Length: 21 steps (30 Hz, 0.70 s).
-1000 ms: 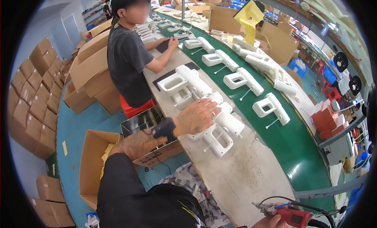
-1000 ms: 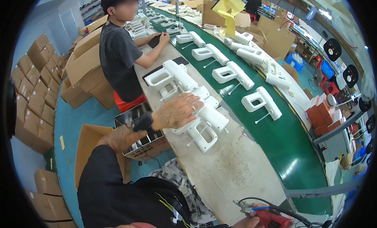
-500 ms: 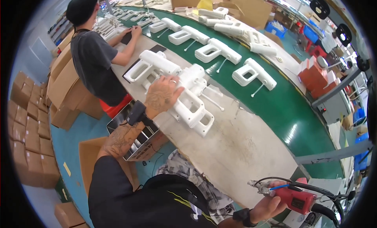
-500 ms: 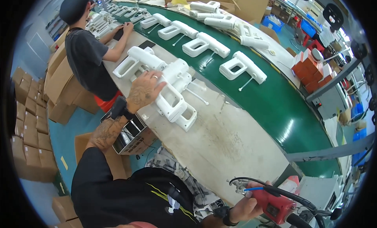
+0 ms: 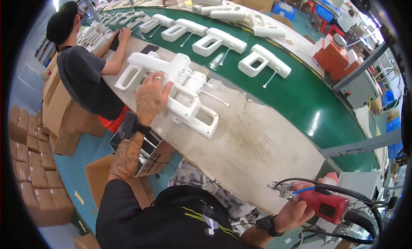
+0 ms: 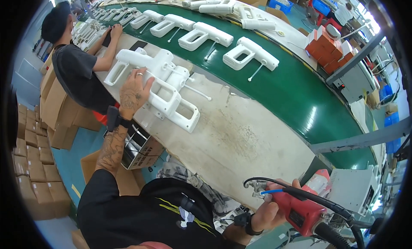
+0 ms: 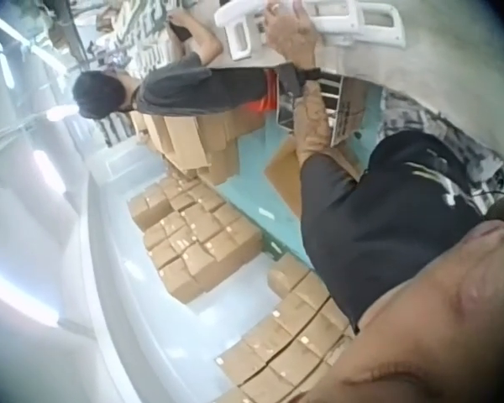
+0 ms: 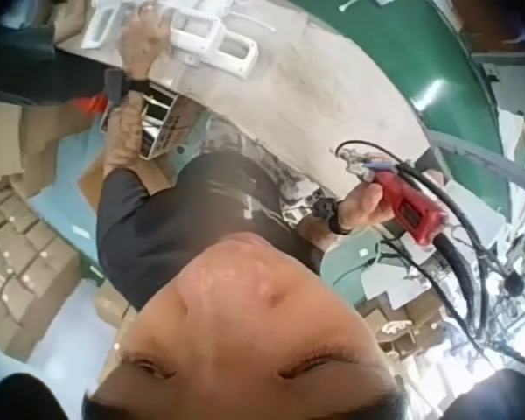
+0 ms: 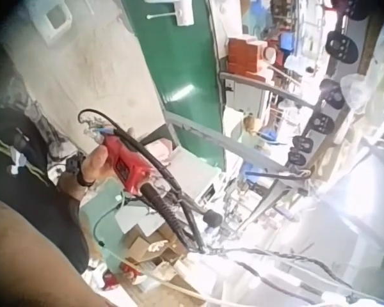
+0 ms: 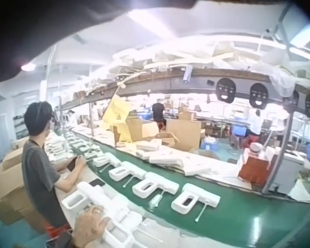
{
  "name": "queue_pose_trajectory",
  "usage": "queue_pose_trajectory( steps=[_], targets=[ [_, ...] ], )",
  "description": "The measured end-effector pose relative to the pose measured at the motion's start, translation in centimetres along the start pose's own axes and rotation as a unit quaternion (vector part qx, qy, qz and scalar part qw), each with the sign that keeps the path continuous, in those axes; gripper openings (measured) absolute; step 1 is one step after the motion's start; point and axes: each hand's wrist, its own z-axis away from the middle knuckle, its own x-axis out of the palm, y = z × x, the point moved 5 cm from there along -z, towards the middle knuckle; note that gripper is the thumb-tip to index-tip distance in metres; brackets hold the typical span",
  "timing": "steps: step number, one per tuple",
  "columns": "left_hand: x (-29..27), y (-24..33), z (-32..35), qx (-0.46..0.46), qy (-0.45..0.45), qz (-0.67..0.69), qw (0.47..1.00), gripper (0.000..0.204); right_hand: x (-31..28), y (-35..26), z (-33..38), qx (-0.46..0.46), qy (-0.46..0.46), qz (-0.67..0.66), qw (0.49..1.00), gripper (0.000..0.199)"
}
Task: Assembling white plastic handheld device housings using a pneumatic screw gun on a factory production line.
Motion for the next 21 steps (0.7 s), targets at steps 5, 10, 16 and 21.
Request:
queue_pose_trajectory(
  steps=[5, 10, 16, 21],
  targets=[
    [0.4, 0.0, -0.1, -0.006, -0.004, -0.004, 1.000, 0.041, -0.5, -0.2, -0.1, 0.017, 0.008, 0.020, 1.000, 0.086],
    [-0.2, 2.7, -1.3, 0.052, 0.029, 0.002, 0.998, 0.044, -1.0, -0.4, -0.6, 0.029, 0.028, 0.033, 0.999, 0.087],
    [-2.2, 9.8, -4.3, 0.213, -0.024, 0.169, 0.962, 0.040, 0.8, -0.1, -1.9, -0.015, 0.011, 0.029, 0.999, 0.087],
    [6.4, 23.6, -10.4, 0.341, -0.153, 0.194, 0.907, 0.048, -1.6, -0.2, -2.7, -0.017, 0.036, 0.013, 0.999, 0.097]
  ],
)
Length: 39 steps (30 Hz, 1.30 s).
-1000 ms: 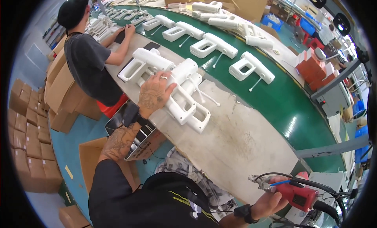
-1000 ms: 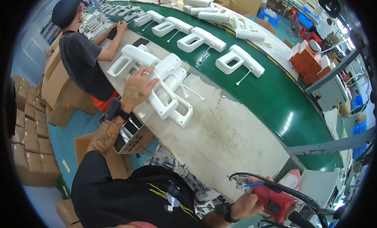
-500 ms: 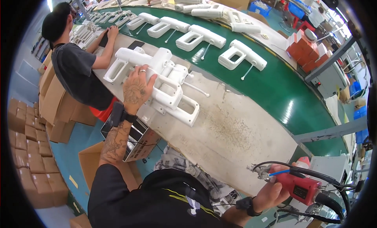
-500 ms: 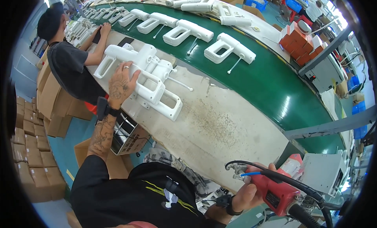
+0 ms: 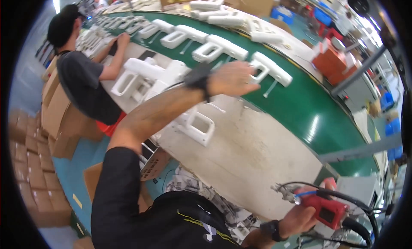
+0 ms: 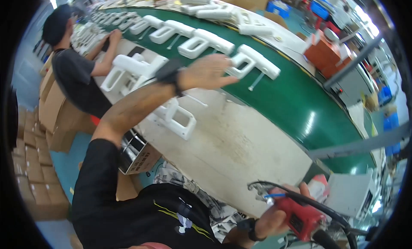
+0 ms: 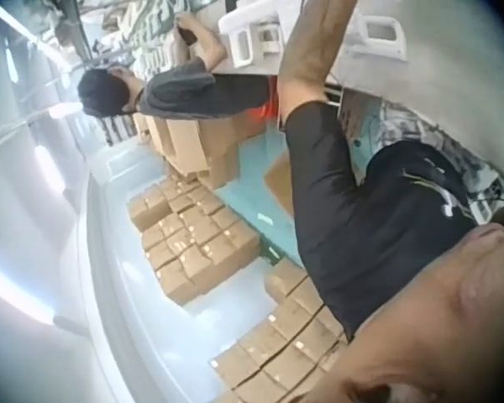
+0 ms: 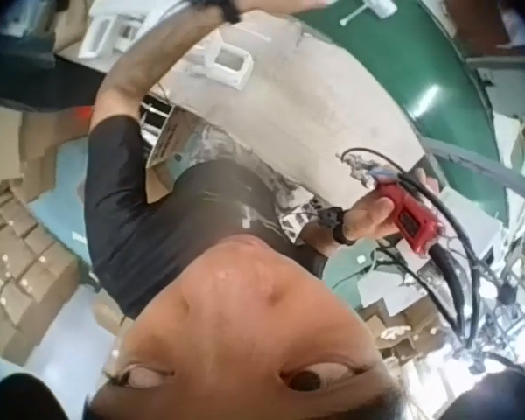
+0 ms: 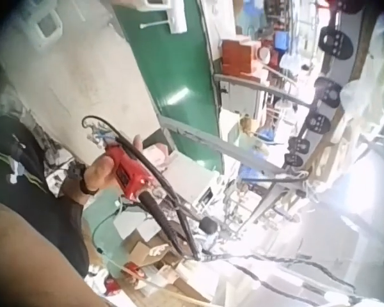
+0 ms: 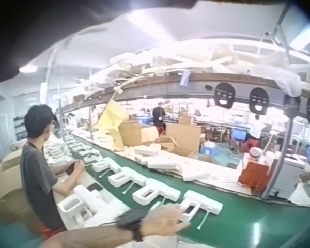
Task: Assembling white plastic handheld device housings using a pneumatic screw gun on a factory production line.
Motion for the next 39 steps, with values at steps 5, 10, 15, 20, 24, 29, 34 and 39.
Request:
queue_pose_trajectory(
  steps=[5, 10, 15, 20, 24, 29, 34, 39],
  targets=[
    [10.5, -3.7, -10.5, -0.064, -0.041, -0.064, 0.995, 0.043, 0.3, -1.5, -1.0, -0.009, -0.042, -0.021, 0.999, 0.078],
    [19.2, -5.9, -13.1, -0.072, -0.026, -0.202, 0.976, 0.027, -1.3, -1.8, -2.1, -0.059, 0.007, -0.006, 0.998, 0.071],
    [19.9, -6.4, -13.7, -0.128, -0.025, -0.152, 0.980, 0.024, -2.5, -1.4, -3.0, -0.060, -0.014, -0.003, 0.998, 0.068],
    [13.8, -0.6, -11.3, -0.038, -0.101, -0.141, 0.984, 0.023, -1.7, -1.8, -3.8, -0.062, -0.023, -0.012, 0.998, 0.065],
    [8.9, 5.0, -4.7, 0.237, 0.087, -0.031, 0.967, 0.025, -2.8, -0.9, -3.2, -0.042, -0.030, -0.001, 0.999, 0.069],
    [2.3, 9.1, 4.0, 0.268, -0.067, -0.058, 0.959, 0.024, -3.0, 0.3, -3.3, -0.024, -0.017, 0.046, 0.998, 0.069],
    [0.2, 10.9, 12.1, 0.265, -0.102, -0.034, 0.958, 0.033, -2.2, 0.7, -2.7, 0.028, -0.046, 0.009, 0.999, 0.062],
    [1.7, 13.7, 18.5, 0.191, -0.136, -0.049, 0.971, 0.026, -0.5, 0.3, -1.9, 0.023, -0.071, 0.024, 0.997, 0.059]
  ],
)
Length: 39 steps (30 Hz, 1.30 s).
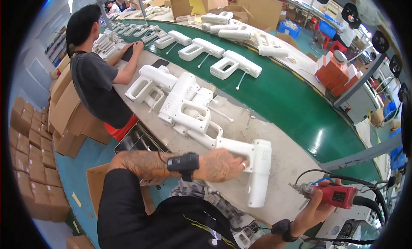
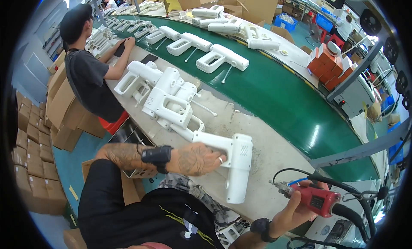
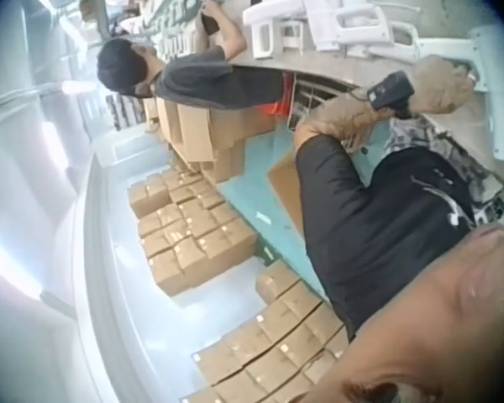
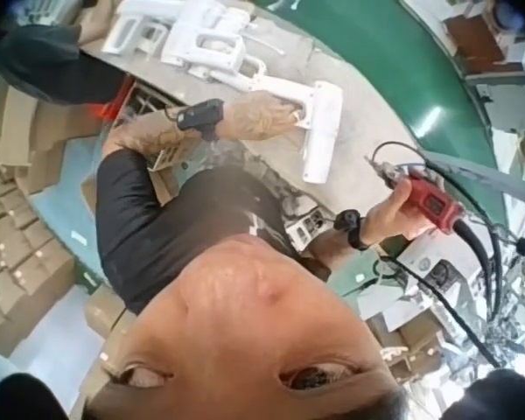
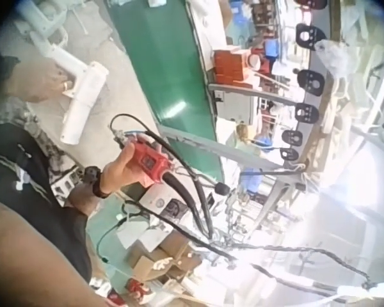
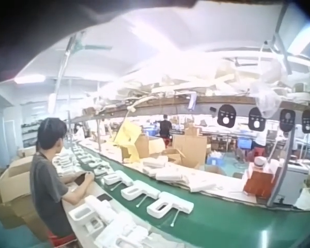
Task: Assembling white plastic handheld device housings using a pneumatic screw gun on a factory production line.
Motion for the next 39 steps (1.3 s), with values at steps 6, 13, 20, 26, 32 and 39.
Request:
queue_pose_trajectory(
  steps=[6, 13, 20, 26, 32, 39],
  targets=[
    [5.2, 3.5, 1.4, -0.066, -0.030, -0.003, 0.997, 0.030, 2.4, 0.2, 0.3, 0.011, -0.007, -0.015, 1.000, 0.055],
    [-2.4, 2.8, -2.7, -0.100, 0.187, 0.068, 0.975, 0.043, 2.4, 0.1, -0.7, 0.008, -0.002, 0.017, 1.000, 0.059],
    [5.2, 3.6, -6.7, -0.068, 0.106, 0.054, 0.991, 0.063, 0.7, 0.2, -1.5, -0.015, 0.036, 0.028, 0.999, 0.056],
    [6.4, 4.1, -7.0, -0.068, 0.065, 0.100, 0.991, 0.062, 0.2, 0.2, -1.2, -0.022, 0.039, 0.007, 0.999, 0.053],
    [5.7, 2.6, -6.5, -0.083, 0.122, 0.071, 0.986, 0.068, 1.2, 1.2, -1.2, 0.014, 0.007, -0.029, 0.999, 0.059],
    [5.5, -1.1, -4.9, -0.060, -0.032, 0.081, 0.994, 0.081, 2.1, 1.3, -1.2, 0.005, 0.002, -0.027, 1.000, 0.059]
  ],
)
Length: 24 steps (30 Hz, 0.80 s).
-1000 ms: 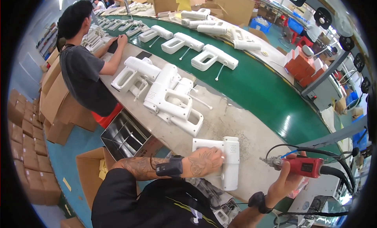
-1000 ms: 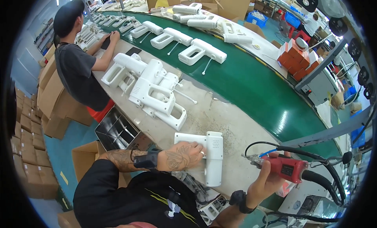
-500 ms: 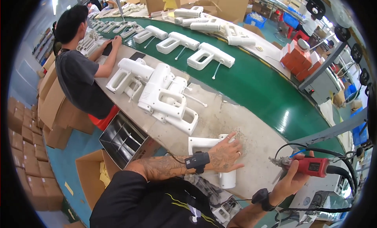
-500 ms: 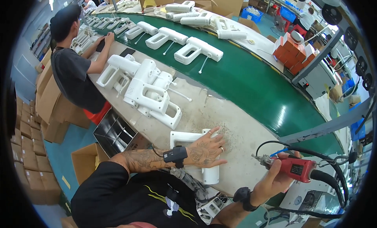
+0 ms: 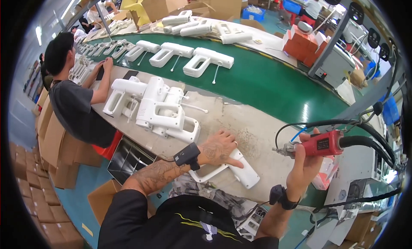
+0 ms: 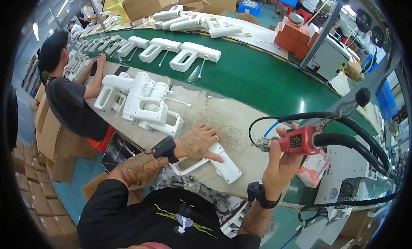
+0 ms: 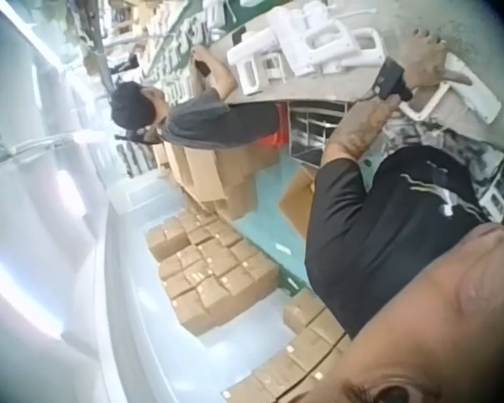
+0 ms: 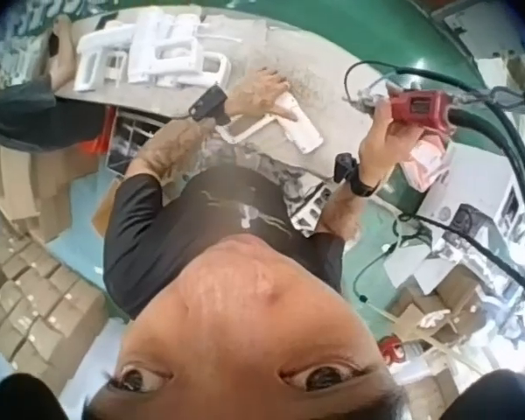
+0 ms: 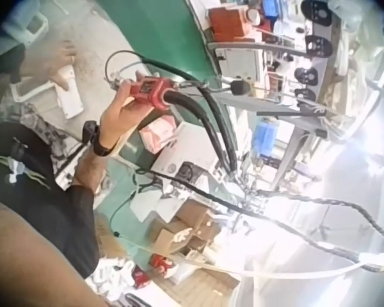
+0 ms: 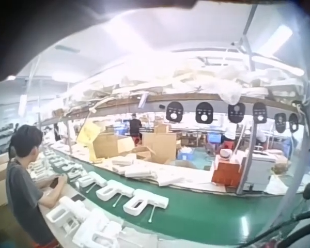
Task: Assembling white plastic handheld device housings using a pneumatic screw gun on a factory production line.
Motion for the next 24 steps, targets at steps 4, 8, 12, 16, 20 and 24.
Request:
queue_pose_trajectory(
  steps=[4, 8, 12, 16, 20, 24],
  targets=[
    [-0.6, 0.1, 0.5, -0.120, 0.035, -0.004, 0.992, 0.079, -0.5, 0.5, -0.4, -0.003, -0.011, 0.026, 1.000, 0.058],
    [-1.6, -1.7, 0.7, -0.296, 0.022, 0.024, 0.955, 0.074, -1.5, 0.3, -0.8, 0.011, 0.002, 0.040, 0.999, 0.058],
    [-1.8, -2.5, 1.4, -0.276, 0.078, 0.062, 0.956, 0.071, -2.4, 0.2, -0.9, 0.002, 0.017, 0.046, 0.999, 0.058],
    [-1.4, -2.5, 2.7, -0.193, 0.090, 0.104, 0.971, 0.074, -3.0, -0.3, -0.8, -0.029, 0.043, 0.048, 0.997, 0.055],
    [-0.8, -2.6, 3.4, -0.241, -0.013, 0.189, 0.952, 0.085, -3.2, -0.1, -0.6, -0.030, 0.051, 0.044, 0.997, 0.055],
    [-1.1, -1.9, 3.7, -0.238, 0.012, 0.248, 0.939, 0.092, -2.7, 0.0, -0.9, -0.033, 0.044, 0.033, 0.998, 0.060]
  ],
)
